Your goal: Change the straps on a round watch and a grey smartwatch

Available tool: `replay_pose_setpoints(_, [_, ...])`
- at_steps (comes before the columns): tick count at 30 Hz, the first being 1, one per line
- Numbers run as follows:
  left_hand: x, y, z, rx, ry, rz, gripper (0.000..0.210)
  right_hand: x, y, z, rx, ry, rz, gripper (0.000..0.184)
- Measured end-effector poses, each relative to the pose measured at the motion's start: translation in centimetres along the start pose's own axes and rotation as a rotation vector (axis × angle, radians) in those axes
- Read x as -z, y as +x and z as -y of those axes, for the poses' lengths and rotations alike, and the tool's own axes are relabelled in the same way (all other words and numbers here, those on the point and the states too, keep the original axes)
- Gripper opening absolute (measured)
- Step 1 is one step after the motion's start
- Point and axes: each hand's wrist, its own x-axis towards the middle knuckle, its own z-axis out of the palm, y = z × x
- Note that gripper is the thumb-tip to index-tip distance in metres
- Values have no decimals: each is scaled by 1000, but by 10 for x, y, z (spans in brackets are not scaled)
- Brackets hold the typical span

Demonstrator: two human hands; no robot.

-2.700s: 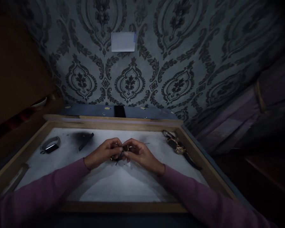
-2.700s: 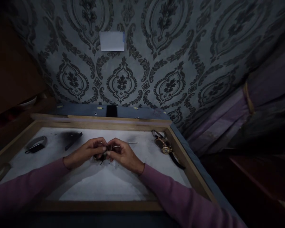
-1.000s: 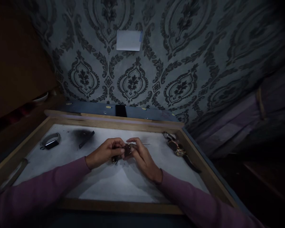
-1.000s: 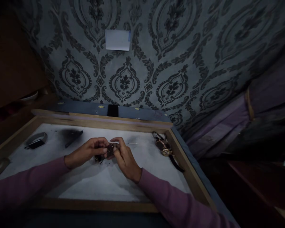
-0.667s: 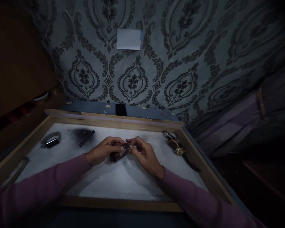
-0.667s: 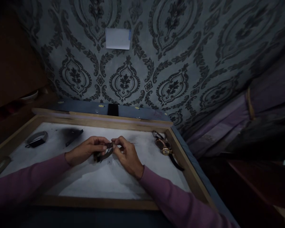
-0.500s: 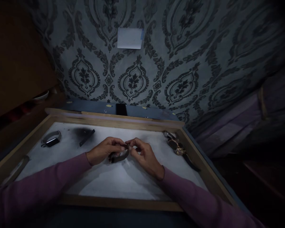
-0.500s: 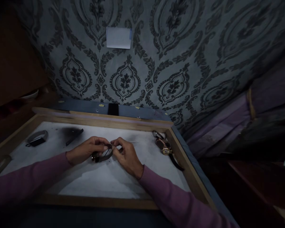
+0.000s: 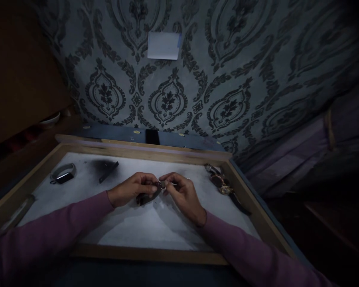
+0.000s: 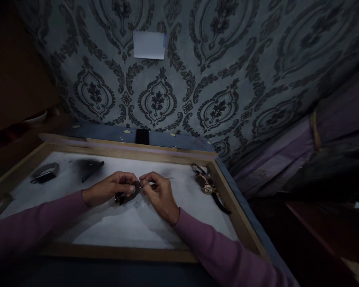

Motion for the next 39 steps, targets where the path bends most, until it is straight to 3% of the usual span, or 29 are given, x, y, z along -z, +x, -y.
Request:
replay_pose_setpoints(9, [-1, 0, -2, -55, -9, -21, 23, 0, 2, -2, -1, 39, 28, 20])
replay_pose_setpoints(18, [-5, -3, -2, -5, -8, -32, 28, 1, 0, 4, 338, -276, -45, 18])
replay_pose_setpoints(22, [-4, -3, -1, -9, -10, -31, 30, 1, 2, 5, 295, -246, -50, 17])
replay_pose_setpoints(30, [-11, -4, -3, -239, 230, -112, 29, 1, 2, 3, 283, -200, -78, 16])
replay_pose_setpoints(34, [-14, -6, -2, -226, 317, -81, 15, -1, 0, 7, 311, -204, -51, 15])
replay_pose_setpoints(39, [-13, -6, -2, -231, 397, -71, 17, -1, 0, 8, 305, -187, -65, 17])
